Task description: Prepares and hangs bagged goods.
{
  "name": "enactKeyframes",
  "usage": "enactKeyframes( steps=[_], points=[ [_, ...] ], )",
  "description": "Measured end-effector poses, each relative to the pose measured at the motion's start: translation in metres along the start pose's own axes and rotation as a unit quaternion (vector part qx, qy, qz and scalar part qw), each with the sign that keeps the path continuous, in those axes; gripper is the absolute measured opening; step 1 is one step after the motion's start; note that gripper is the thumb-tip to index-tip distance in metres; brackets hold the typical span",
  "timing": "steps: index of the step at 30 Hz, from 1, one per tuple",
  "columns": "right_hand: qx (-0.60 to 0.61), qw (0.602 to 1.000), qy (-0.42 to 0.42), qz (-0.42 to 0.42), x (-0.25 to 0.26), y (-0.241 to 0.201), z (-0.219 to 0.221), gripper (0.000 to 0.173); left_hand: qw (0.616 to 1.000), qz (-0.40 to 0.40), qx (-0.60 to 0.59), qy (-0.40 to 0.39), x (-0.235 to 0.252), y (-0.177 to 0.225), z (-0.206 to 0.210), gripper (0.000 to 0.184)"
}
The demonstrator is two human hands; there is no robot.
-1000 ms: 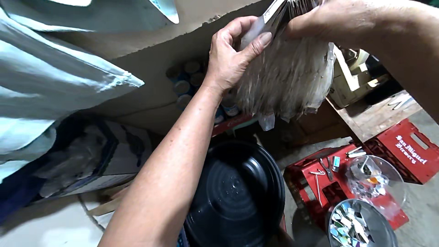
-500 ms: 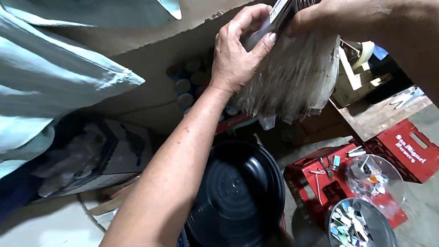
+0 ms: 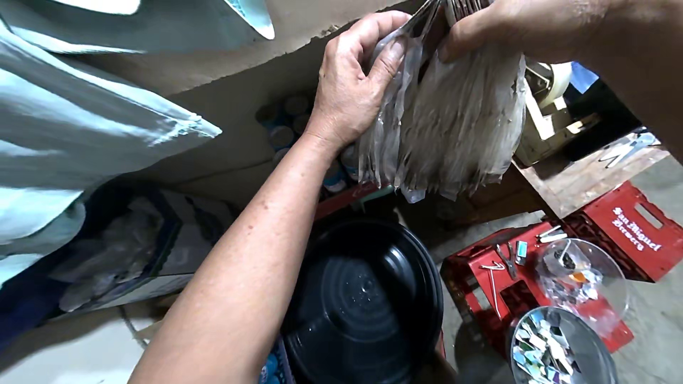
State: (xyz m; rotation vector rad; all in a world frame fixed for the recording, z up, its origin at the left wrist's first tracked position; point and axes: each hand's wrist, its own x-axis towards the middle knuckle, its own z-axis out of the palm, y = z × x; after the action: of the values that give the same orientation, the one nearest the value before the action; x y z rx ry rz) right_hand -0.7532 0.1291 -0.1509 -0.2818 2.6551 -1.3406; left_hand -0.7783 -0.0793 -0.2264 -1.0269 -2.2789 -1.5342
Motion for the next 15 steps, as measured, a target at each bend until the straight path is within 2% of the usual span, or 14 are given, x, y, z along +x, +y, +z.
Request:
enactKeyframes(
  steps=[9,13,15],
  points=[
    [0.042,0.999,-0.02,0.012,-0.002,0.0,-0.001,0.014,1.0,-0.006,0.009,0.015,0.0,0.002,-0.01,0.037],
    [0.04,0.999,-0.021,0.014,-0.002,-0.001,-0.001,0.01,1.0,0.007,0.022,0.008,-0.001,0.004,-0.014,0.028],
    [0.036,0.999,-0.018,0.02,-0.005,-0.002,-0.001,0.014,0.999,-0.006,0.045,0.02,-0.001,0.007,-0.014,0.025]
  ],
)
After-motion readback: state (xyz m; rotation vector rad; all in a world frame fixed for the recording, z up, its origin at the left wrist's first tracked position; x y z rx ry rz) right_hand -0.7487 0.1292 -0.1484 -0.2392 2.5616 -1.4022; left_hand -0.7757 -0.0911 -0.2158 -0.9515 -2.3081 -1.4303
